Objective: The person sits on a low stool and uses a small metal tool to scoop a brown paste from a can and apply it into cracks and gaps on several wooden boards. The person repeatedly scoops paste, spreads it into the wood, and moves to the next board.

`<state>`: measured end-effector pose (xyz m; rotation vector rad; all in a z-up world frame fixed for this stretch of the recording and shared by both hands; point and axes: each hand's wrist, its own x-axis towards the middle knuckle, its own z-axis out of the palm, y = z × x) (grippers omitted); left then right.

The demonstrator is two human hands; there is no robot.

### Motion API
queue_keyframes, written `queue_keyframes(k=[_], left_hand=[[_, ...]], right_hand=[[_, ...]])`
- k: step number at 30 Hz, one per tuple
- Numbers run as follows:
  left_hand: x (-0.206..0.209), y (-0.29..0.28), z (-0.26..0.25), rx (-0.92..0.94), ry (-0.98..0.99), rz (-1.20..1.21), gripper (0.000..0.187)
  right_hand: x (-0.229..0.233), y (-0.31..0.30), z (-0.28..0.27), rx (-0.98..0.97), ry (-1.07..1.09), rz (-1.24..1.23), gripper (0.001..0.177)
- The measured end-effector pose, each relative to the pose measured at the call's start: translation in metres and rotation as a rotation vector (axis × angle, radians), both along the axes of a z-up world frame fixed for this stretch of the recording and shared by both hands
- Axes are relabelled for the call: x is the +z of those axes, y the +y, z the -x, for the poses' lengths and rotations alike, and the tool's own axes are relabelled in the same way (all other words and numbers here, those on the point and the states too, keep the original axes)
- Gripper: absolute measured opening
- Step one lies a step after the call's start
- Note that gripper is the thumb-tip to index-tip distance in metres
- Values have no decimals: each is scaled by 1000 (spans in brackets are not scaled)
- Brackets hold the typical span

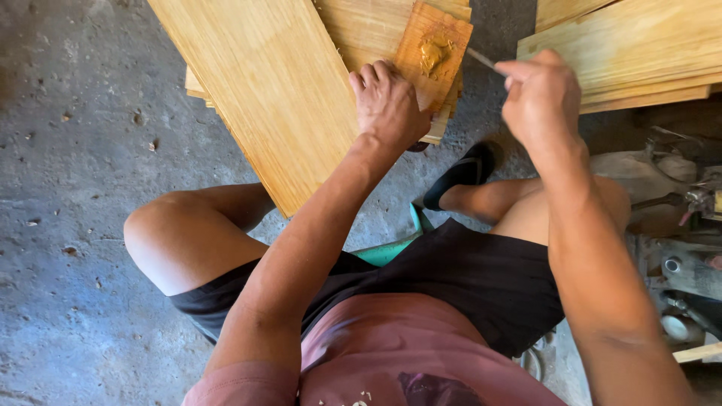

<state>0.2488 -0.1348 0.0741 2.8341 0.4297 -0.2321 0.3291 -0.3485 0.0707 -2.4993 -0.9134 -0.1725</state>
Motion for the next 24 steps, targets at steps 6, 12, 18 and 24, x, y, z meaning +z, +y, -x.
queue_keyframes(k=[6,12,18,24], left_hand=[[-4,1,2,-22,-8,-30,79],[5,3,-7,-16,-14,-72,82],[5,2,-3,-29,66,-41,73],[3,-3,-3,-35,69,-50,70]], right_hand=[[-48,18,-4,-200,534,-308,11],[-53,3,-14,-188,571,-322,11],[-49,-7,5,-130,285,-314,14],[-87,6,9,-52,289,-431,41]])
